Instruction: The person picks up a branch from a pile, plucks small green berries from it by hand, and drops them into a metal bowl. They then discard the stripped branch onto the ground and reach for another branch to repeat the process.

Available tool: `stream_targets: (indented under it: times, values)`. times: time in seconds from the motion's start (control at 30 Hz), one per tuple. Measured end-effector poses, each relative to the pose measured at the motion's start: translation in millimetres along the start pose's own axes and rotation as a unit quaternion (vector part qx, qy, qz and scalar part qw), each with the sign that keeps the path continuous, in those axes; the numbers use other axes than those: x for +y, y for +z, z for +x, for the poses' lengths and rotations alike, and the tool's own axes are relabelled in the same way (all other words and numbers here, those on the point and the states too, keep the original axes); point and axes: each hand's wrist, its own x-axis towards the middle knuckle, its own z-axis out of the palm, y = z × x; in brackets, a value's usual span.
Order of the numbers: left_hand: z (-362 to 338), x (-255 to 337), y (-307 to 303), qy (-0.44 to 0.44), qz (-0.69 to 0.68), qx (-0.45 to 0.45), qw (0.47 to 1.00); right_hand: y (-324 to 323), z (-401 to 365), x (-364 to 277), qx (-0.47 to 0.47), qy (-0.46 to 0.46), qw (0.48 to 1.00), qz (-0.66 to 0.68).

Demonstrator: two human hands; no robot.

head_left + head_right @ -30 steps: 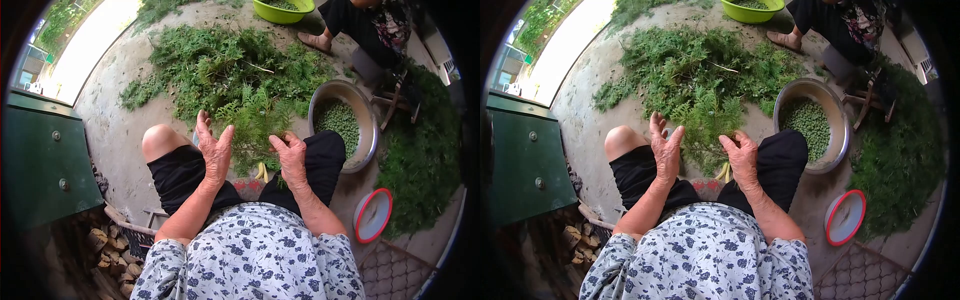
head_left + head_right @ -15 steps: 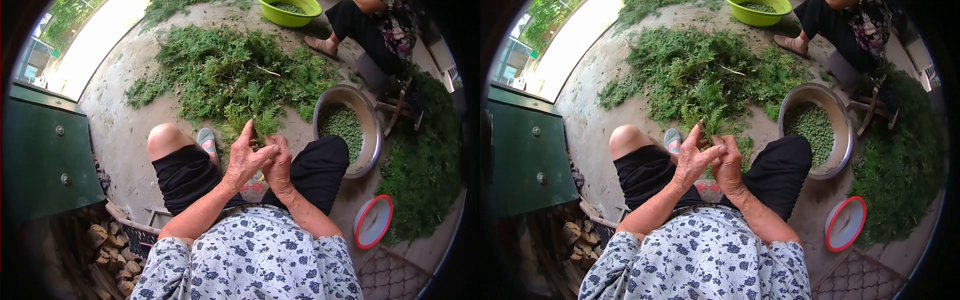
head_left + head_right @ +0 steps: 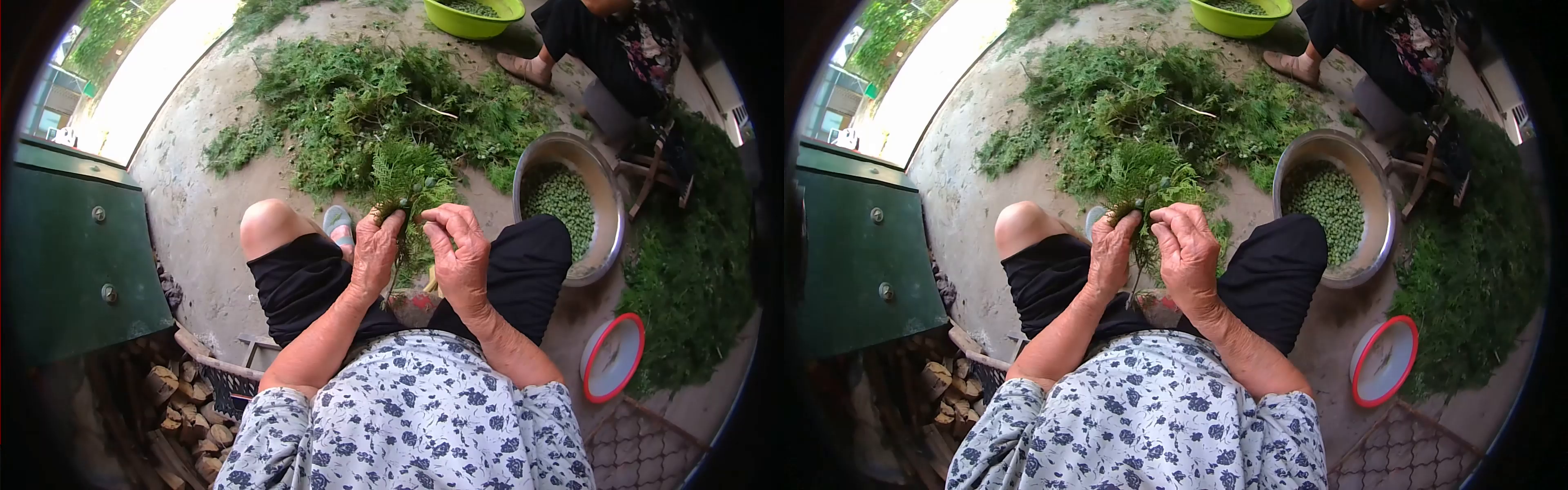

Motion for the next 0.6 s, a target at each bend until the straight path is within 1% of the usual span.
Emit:
stream_targets:
  times: [0.03,0.07,0.1,0.17,0.2,0.23,0.3,0.33,0.4,0.43,0.5,0.53,0.6]
  values:
    - [-1,-1,1,0.01,0.007,-0.017,1.0,-1,5,1,0.025,0.015,0.999,0.043]
    - [-3,-4,4,-0.009,-0.042,-0.009,0.999,1,10,5,0.019,0.037,0.997,0.063]
    - [-4,-3,6,-0.009,-0.042,-0.011,0.999,2,14,9,0.02,0.036,0.997,0.062]
    - [-6,3,8,-0.049,-0.044,-0.011,0.998,4,20,16,0.013,-0.03,0.999,-0.003]
    - [-9,10,8,-0.02,0.043,-0.02,0.999,4,22,17,0.009,-0.039,0.999,-0.009]
    - [-9,9,6,-0.02,0.044,-0.019,0.999,4,22,19,0.008,-0.039,0.999,-0.007]
    - [-8,5,5,0.039,0.095,-0.032,0.994,2,22,23,-0.047,-0.034,0.998,-0.034]
    - [-9,4,5,0.038,0.095,-0.032,0.994,1,20,26,-0.048,-0.033,0.998,-0.034]
    - [-9,3,4,0.051,0.127,-0.033,0.99,-1,16,30,-0.111,0.014,0.993,-0.029]
    - [-9,3,4,0.051,0.128,-0.034,0.99,-2,15,29,-0.111,0.014,0.993,-0.029]
    - [-8,3,3,0.017,0.14,-0.036,0.989,-4,14,26,-0.101,0.025,0.994,-0.018]
    - [-9,3,5,0.017,0.14,-0.036,0.989,-4,13,28,-0.101,0.025,0.994,-0.019]
    - [-10,4,9,-0.012,0.055,-0.046,0.997,-4,12,36,-0.096,0.032,0.995,0.014]
